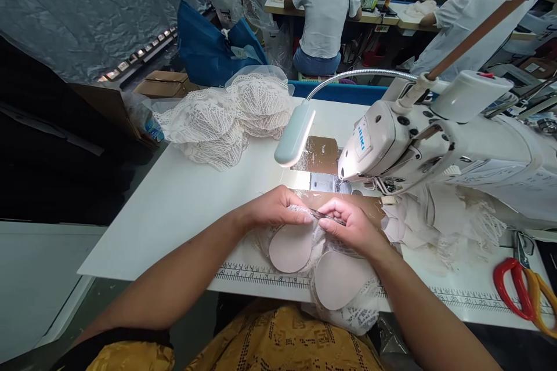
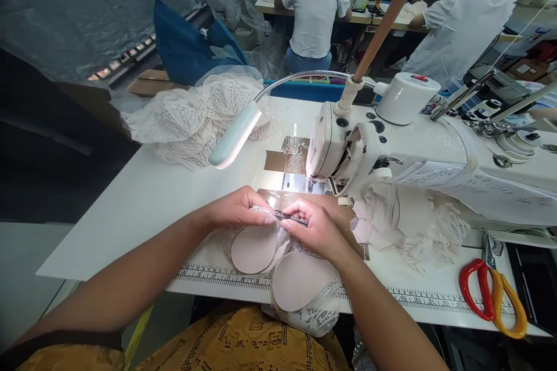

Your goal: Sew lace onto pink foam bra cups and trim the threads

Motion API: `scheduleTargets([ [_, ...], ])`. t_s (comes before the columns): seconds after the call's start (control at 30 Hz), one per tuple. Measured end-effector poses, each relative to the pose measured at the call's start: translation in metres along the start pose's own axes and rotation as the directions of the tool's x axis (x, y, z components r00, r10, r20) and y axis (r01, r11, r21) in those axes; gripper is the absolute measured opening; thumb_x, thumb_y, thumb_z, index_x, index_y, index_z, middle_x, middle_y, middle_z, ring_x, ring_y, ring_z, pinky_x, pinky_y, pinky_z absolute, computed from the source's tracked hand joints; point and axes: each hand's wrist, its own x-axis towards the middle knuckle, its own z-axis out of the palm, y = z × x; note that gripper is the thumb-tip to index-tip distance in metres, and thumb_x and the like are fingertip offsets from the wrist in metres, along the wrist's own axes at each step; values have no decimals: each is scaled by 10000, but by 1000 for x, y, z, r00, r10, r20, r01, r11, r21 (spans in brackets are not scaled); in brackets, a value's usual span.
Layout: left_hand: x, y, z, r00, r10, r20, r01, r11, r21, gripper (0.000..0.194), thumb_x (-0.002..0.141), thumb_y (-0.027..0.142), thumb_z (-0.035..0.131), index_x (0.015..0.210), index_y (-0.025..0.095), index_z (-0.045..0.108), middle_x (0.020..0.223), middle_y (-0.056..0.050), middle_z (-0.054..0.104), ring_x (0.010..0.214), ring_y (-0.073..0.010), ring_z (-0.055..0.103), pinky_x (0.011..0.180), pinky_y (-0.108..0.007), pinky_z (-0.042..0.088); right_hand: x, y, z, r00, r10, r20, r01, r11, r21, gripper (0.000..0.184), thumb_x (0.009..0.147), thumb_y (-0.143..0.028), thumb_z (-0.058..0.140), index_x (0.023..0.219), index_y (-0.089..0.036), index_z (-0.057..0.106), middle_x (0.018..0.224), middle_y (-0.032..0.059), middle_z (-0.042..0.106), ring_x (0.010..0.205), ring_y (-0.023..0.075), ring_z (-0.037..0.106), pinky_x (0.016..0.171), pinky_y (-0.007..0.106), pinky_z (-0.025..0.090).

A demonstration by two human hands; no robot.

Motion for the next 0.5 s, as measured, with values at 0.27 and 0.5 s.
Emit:
scheduleTargets([
  [0.27,6,-4,5,999,-32,-31,34,996,82,498,708,468,730,512,158,393,538,57,236,510,-63,209,470,-242,108,4,-6,9,999,-33,18,34,997,-71,138,823,-330,621,880,-204,616,834,21,625,757,163,588,658,292,473],
  [0.5,6,-2,4,998,-53,-39,57,995,86,469,704,446,716,517,159,395,525,63,267,492,-60,232,444,-224,141,4,-4,5,1000,9,-4,-9,998,-58,141,824,-331,620,820,-191,611,762,2,597,682,138,550,602,267,434],
])
